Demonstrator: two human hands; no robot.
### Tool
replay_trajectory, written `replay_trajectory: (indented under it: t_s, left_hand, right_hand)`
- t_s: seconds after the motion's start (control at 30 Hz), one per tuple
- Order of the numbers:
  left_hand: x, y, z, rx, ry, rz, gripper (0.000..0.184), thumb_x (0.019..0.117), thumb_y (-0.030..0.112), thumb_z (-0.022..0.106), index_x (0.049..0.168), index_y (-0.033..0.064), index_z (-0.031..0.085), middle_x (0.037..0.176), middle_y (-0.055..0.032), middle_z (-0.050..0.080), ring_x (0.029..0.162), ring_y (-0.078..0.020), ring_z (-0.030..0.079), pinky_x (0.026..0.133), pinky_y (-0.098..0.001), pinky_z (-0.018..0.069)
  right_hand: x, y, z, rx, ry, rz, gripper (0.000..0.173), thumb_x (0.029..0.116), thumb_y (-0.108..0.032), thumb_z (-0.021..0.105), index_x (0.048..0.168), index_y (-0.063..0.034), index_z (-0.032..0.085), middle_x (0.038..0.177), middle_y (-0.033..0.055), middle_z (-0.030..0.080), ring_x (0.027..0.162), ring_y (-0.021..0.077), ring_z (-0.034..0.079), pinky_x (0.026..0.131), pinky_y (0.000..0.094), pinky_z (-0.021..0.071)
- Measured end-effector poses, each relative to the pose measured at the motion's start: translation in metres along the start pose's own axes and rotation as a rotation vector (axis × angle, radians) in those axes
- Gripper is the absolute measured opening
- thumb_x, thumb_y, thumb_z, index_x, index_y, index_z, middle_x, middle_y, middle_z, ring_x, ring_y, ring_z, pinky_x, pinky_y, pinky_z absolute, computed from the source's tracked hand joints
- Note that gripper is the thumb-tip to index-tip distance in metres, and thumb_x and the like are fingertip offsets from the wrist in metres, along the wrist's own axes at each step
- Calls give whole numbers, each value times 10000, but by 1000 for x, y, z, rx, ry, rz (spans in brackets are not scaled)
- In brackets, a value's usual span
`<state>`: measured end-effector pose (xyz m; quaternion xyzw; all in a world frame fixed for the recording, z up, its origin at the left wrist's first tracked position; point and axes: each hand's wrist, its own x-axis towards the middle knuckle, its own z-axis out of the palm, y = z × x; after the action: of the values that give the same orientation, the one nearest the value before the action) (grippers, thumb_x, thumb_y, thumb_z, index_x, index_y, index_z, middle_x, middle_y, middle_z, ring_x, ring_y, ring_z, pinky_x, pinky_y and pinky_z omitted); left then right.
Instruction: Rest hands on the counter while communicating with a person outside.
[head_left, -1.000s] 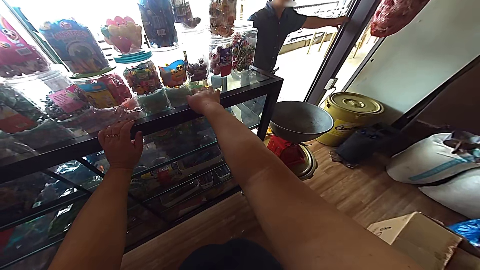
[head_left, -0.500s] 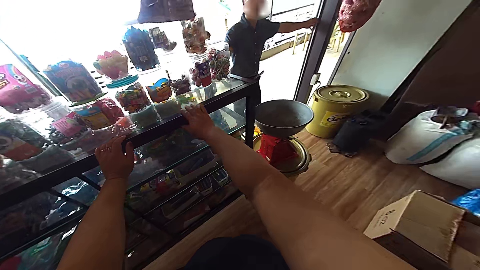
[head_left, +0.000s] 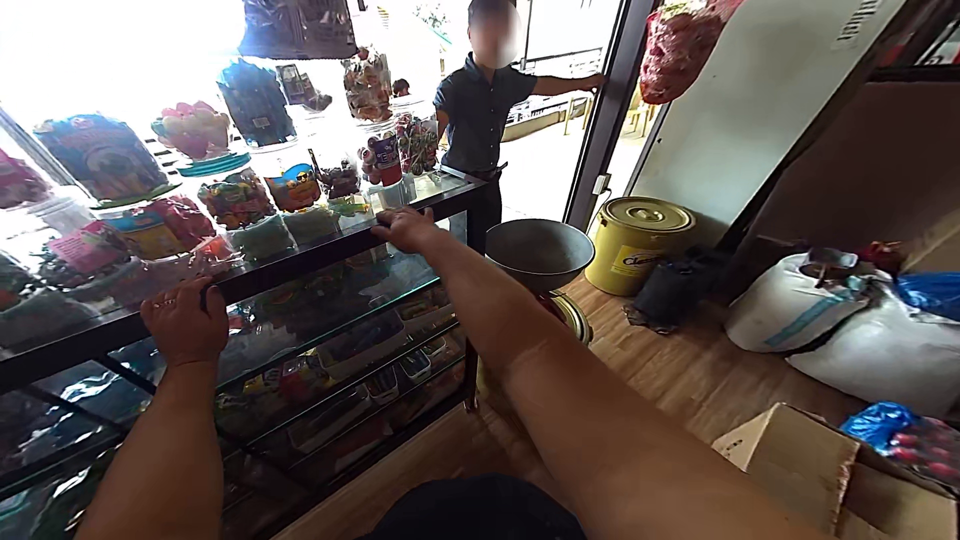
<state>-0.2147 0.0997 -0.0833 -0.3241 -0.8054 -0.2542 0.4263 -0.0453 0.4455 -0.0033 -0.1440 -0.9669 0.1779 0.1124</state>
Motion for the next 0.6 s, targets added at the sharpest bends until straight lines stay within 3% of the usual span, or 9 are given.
replay_trajectory:
  t_s: [0.17, 0.3, 0.43, 0.6]
  left_hand:
    - [-2, -5, 5, 2, 27, -14, 486, 1065, 328, 358, 1204, -9, 679, 1264, -257, 677, 1271, -447, 586, 1141, -616, 316]
    - [-4, -7, 9, 26, 43, -7, 469, 1057, 311, 371, 1214, -13, 672, 1279, -255, 671, 1282, -454, 575, 1144, -621, 307]
    - [-7, -14, 16, 72, 62, 23, 472, 1047, 336, 385, 1225, -5, 658, 1276, -268, 661, 1269, -472, 570, 1121, -636, 315]
    - [-6, -11, 14, 68, 32, 3, 489, 1046, 340, 379, 1255, -30, 621, 1293, -299, 632, 1277, -496, 546, 1129, -641, 292]
  right_hand:
    - [20, 61, -17, 19, 45, 89, 592, 1090, -558, 334, 1548, -221, 499, 1635, 125, 398, 1553, 381, 248, 1147, 794, 111]
    - [39, 91, -20, 29, 79, 106, 635, 1098, -548, 299, 1539, -138, 501, 1627, 189, 388, 1554, 386, 253, 1262, 601, 136]
    - [34, 85, -23, 70, 67, 222, 588, 1098, -547, 297, 1577, -242, 447, 1686, 166, 268, 1575, 408, 145, 1176, 741, 132]
    - [30, 84, -24, 44, 46, 237, 587, 1101, -544, 271, 1602, -265, 400, 1702, 155, 228, 1579, 416, 107, 1139, 788, 122]
